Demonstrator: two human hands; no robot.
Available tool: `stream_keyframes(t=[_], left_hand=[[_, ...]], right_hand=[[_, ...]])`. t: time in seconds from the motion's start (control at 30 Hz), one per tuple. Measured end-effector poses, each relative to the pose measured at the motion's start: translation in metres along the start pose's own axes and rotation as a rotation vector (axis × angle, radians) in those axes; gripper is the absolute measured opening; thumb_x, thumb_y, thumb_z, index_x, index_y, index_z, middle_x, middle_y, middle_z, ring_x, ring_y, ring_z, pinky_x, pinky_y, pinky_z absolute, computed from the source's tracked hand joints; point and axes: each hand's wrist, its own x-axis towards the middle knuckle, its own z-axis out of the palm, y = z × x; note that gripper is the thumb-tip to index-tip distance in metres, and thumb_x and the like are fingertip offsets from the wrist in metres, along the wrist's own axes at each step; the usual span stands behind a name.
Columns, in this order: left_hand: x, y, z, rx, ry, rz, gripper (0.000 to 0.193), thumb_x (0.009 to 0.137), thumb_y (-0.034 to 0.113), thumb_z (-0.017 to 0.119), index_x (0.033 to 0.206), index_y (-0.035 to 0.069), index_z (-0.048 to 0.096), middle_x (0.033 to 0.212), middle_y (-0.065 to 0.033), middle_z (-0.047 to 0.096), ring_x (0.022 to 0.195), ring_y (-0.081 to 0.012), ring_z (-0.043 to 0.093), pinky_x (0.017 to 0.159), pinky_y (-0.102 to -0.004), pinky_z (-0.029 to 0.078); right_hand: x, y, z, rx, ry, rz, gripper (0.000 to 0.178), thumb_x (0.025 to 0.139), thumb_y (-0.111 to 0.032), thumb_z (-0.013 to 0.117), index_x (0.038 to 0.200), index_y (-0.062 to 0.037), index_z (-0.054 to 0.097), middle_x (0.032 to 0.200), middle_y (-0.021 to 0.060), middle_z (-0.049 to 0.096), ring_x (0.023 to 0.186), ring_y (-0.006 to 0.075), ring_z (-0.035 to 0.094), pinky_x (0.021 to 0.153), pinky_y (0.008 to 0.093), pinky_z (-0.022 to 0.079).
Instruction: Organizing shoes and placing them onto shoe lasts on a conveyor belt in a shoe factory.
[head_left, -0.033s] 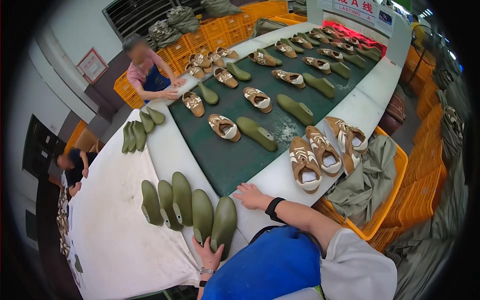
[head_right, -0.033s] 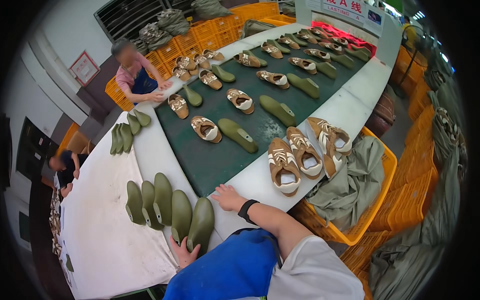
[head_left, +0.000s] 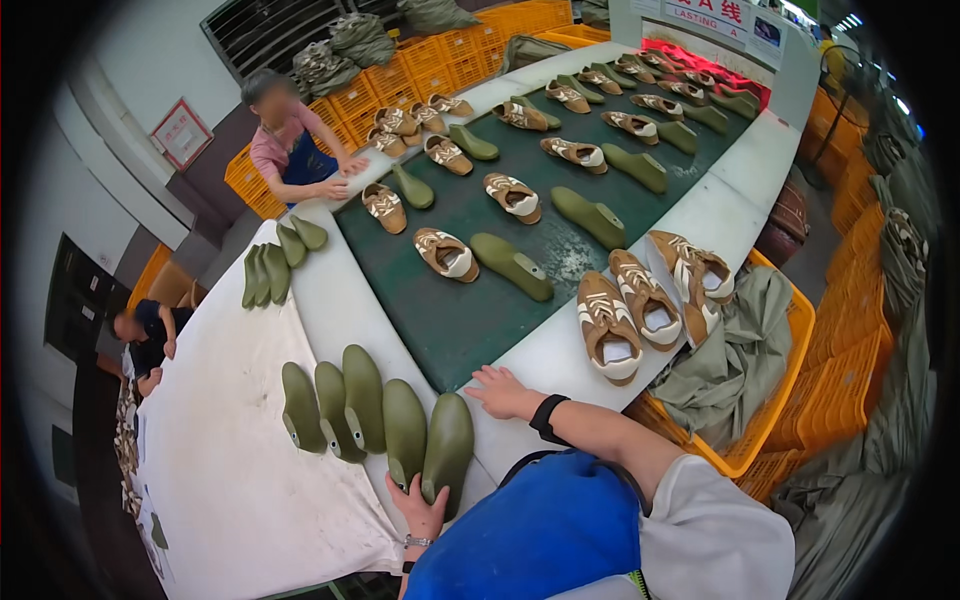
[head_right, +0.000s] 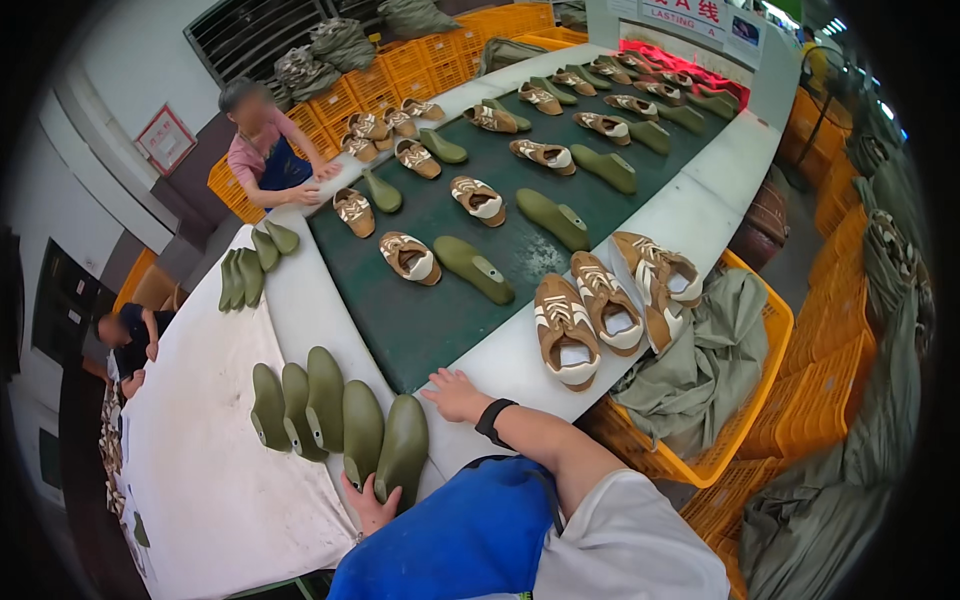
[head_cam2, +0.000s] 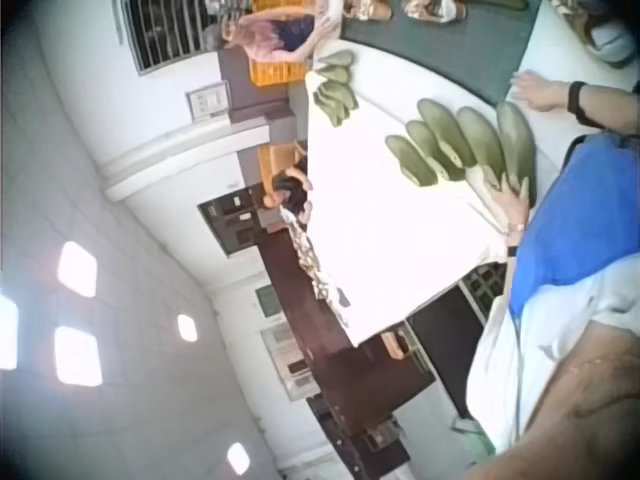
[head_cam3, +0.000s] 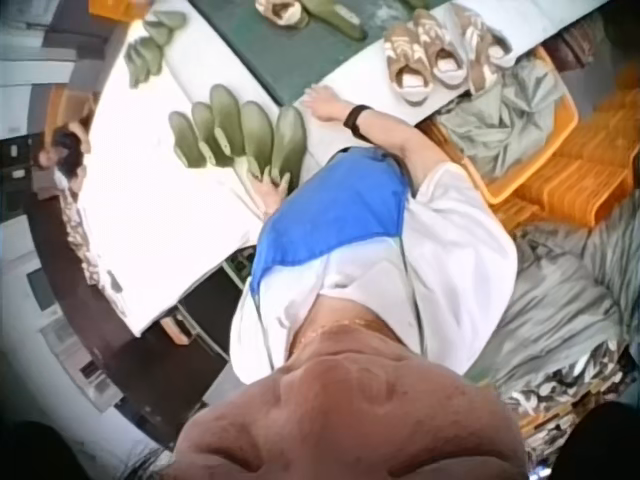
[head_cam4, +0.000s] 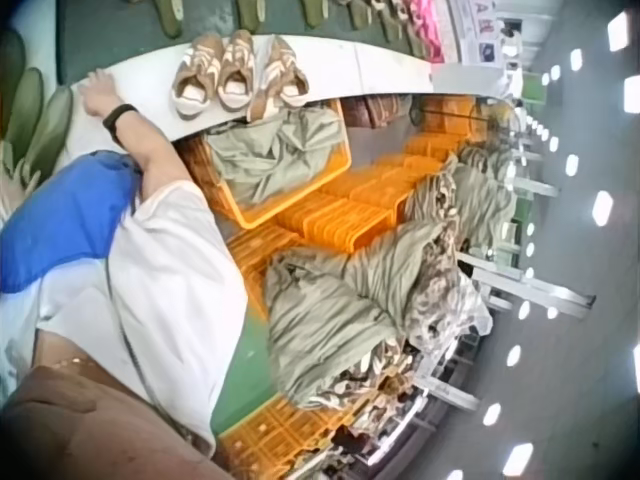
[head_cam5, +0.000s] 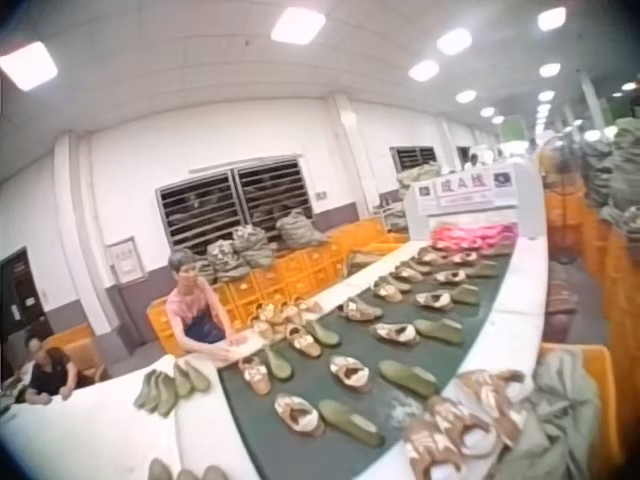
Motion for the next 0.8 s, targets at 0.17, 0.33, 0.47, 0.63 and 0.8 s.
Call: stream_keyframes(t=[0.17, 0.33, 0.47, 0.63, 0.8], left_hand=[[0.008, 0.013, 0.018, -0.016, 0.028, -0.056, 0.066, 0.064, 0.031, 0.075, 0.115, -0.003, 0.048, 0.133, -0.0341, 0.012, 0.121, -0.0459, 0.023, 0.098, -0.0447, 0.027], [0.039, 0.043, 0.017, -0.222, -0.139, -0.088, 0.068, 0.069, 0.035, 0.071, 0.120, 0.000, 0.044, 0.132, -0.0366, 0.009, 0.120, -0.0489, 0.024, 0.099, -0.0426, 0.028], [0.054, 0.049, 0.000, -0.208, -0.259, -0.099, 0.071, 0.073, 0.034, 0.068, 0.127, 0.001, 0.035, 0.128, -0.0344, 0.026, 0.115, -0.0450, 0.034, 0.097, -0.0407, 0.032], [0.099, 0.019, 0.022, -0.259, 0.038, -0.013, 0.041, 0.081, 0.022, 0.059, 0.114, 0.000, 0.048, 0.125, -0.0238, 0.039, 0.112, -0.0387, 0.040, 0.095, -0.0414, 0.033], [0.116, 0.015, 0.042, -0.211, 0.118, 0.058, 0.021, 0.076, 0.012, 0.060, 0.093, 0.001, 0.058, 0.119, -0.0216, 0.045, 0.113, -0.0379, 0.040, 0.096, -0.0423, 0.031]], right_hand=[[-0.002, -0.003, 0.000, -0.003, -0.016, -0.001, 0.050, 0.080, -0.022, 0.052, 0.129, -0.0176, 0.040, 0.138, 0.0173, 0.024, 0.125, 0.0386, 0.026, 0.099, 0.0490, 0.028], [-0.022, -0.033, -0.043, 0.263, -0.144, 0.024, 0.051, 0.082, -0.038, 0.049, 0.127, -0.0164, 0.041, 0.114, 0.0194, 0.052, 0.097, 0.0368, 0.054, 0.080, 0.0440, 0.044], [-0.039, -0.048, -0.044, 0.222, -0.211, -0.075, 0.058, 0.082, -0.052, 0.044, 0.128, -0.0161, 0.039, 0.092, 0.0184, 0.062, 0.083, 0.0353, 0.060, 0.070, 0.0436, 0.048], [-0.053, -0.067, -0.038, 0.242, -0.249, -0.252, 0.063, 0.082, -0.048, 0.050, 0.132, -0.0128, 0.032, 0.084, 0.0203, 0.061, 0.076, 0.0371, 0.060, 0.064, 0.0440, 0.047], [-0.047, -0.074, -0.029, 0.302, -0.323, -0.390, 0.048, 0.082, -0.045, 0.052, 0.117, -0.0140, 0.043, 0.079, 0.0194, 0.061, 0.073, 0.0370, 0.059, 0.063, 0.0451, 0.046]])
